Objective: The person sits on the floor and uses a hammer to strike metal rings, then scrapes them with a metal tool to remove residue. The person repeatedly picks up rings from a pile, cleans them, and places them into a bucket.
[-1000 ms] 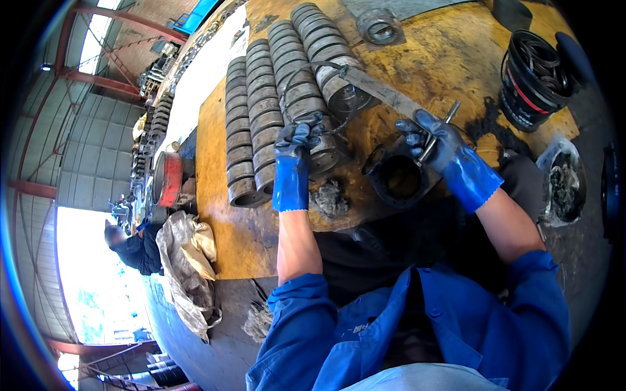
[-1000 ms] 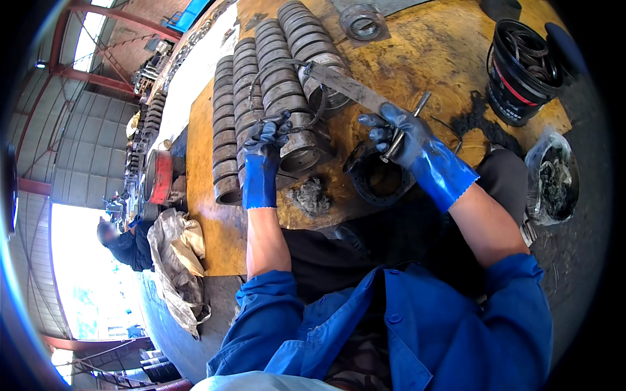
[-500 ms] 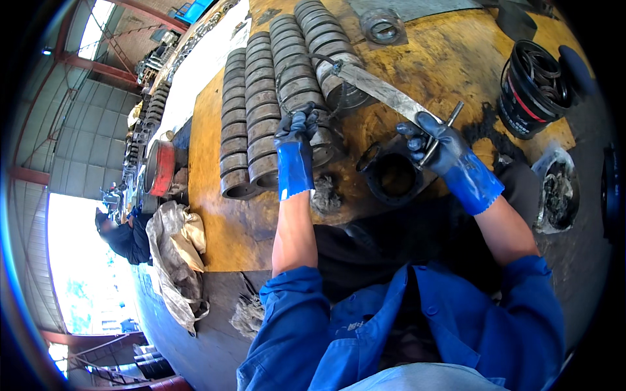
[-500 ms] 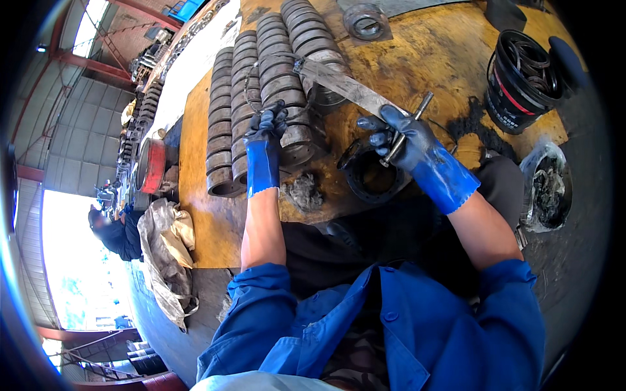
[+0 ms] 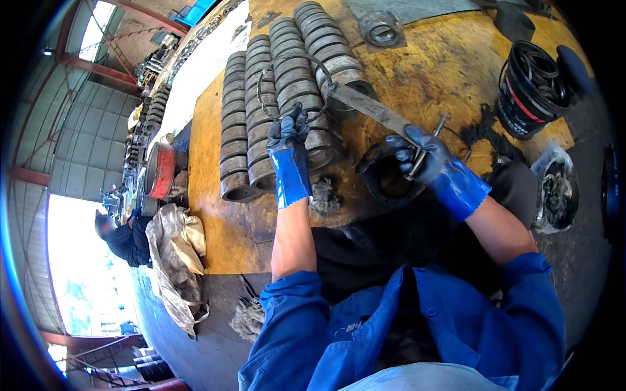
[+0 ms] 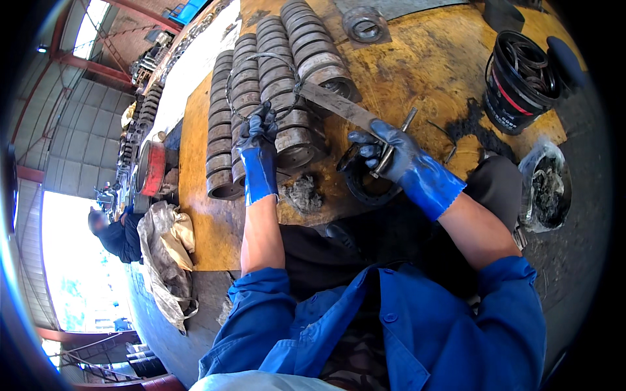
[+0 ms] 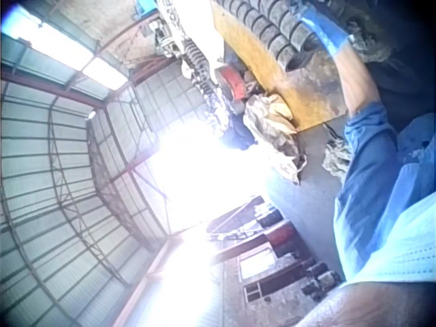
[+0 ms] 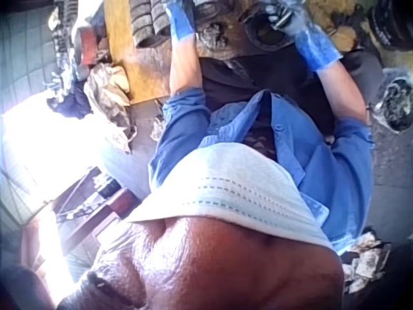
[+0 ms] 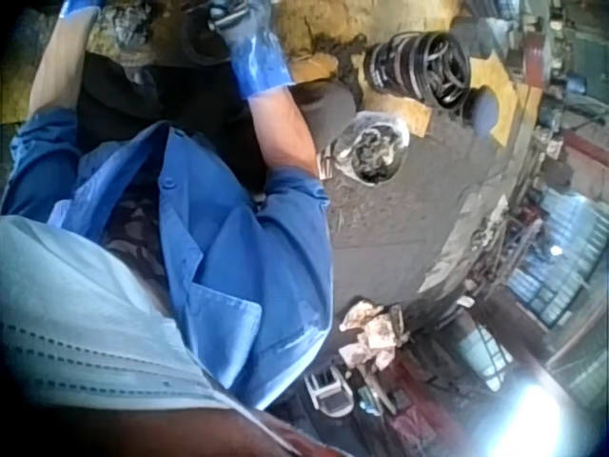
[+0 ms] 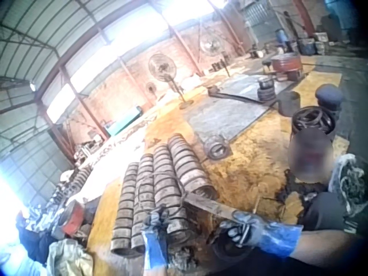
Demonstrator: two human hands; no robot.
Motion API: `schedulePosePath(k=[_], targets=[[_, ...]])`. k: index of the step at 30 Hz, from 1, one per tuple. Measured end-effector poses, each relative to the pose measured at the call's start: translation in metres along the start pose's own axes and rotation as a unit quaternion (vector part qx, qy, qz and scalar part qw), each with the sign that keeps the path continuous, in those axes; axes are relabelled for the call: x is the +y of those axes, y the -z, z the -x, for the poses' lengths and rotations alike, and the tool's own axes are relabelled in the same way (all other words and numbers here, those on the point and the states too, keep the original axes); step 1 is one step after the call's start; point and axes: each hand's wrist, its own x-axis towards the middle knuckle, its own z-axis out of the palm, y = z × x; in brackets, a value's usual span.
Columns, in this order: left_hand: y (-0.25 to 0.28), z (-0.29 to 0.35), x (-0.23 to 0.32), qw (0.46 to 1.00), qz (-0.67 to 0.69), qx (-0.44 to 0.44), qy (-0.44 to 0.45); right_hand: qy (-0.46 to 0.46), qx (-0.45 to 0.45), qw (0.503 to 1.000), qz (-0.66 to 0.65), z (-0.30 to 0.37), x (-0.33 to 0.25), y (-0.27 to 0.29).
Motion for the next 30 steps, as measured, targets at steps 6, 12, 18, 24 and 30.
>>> schedulePosePath(k=[6, 12, 18, 24, 30], targets=[[0.006, 0.001, 0.007, 0.997, -0.057, -0.043, 0.032, 0.041, -0.025, 0.999, -0.022, -0.006, -0.009, 0.002], [0.011, -0.002, -0.002, 0.988, -0.102, -0.101, 0.048, 0.076, 0.006, 0.997, 0.002, -0.003, -0.022, -0.001], [0.01, -0.009, -0.012, 0.996, -0.049, -0.04, 0.056, 0.057, 0.008, 0.998, 0.012, 0.002, -0.018, -0.006], [0.03, -0.025, -0.018, 0.978, 0.177, -0.054, 0.092, 0.06, -0.034, 0.997, -0.026, 0.006, -0.017, -0.007], [0.019, -0.021, -0.036, 0.817, 0.525, -0.172, 0.163, 0.056, -0.083, 0.995, -0.031, 0.006, -0.009, -0.008]])
